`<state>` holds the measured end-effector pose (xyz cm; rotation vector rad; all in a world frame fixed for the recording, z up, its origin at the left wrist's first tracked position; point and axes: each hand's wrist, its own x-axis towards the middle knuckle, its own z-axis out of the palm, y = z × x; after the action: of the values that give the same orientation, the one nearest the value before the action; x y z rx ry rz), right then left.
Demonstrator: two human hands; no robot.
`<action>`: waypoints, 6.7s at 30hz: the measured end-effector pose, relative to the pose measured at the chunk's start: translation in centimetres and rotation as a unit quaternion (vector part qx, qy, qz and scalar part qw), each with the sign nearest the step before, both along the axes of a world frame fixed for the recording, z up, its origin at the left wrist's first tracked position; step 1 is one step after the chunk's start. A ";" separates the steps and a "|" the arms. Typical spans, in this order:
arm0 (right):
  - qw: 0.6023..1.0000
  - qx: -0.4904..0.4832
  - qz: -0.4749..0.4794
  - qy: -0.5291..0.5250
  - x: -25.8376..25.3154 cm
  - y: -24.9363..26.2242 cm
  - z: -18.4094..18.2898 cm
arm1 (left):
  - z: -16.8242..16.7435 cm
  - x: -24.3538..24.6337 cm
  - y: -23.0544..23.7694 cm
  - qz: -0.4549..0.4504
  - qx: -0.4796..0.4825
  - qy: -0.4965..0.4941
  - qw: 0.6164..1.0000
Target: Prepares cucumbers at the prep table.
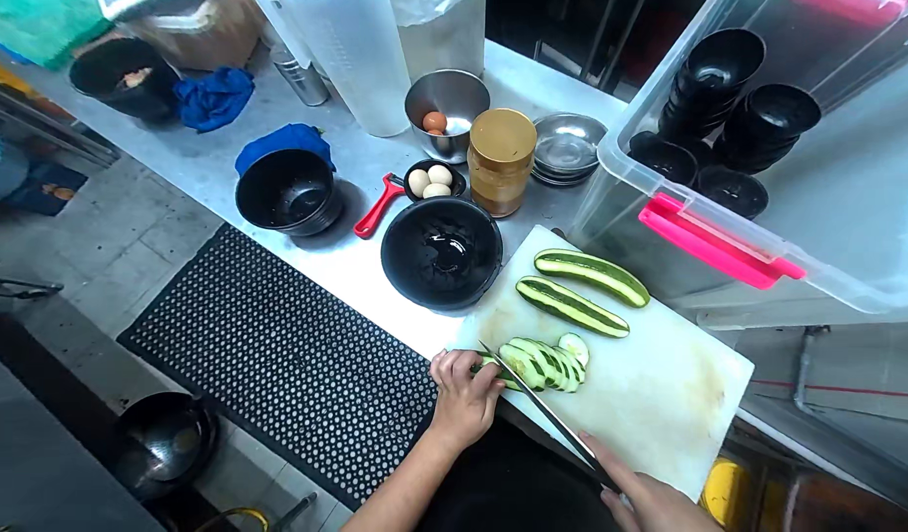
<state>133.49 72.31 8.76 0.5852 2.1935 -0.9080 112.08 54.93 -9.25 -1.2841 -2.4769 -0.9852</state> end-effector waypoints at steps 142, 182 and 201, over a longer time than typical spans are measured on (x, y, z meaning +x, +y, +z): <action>0.996 0.091 -0.015 0.010 -2.7 -2.4 -1.8 | 3.7 -1.9 -0.5 0.020 0.076 -0.384 0.920; 0.996 0.089 -0.002 0.016 -3.3 -2.2 -2.3 | 3.7 -1.2 -0.7 0.095 0.137 -0.440 0.882; 0.994 0.106 -0.032 0.015 -3.7 -2.6 -2.8 | 3.3 -1.0 -0.5 0.057 0.136 -0.461 0.875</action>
<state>129.77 69.73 5.94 0.7515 2.3275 -0.7246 111.12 54.41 -5.99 -0.6126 -2.7752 -2.2083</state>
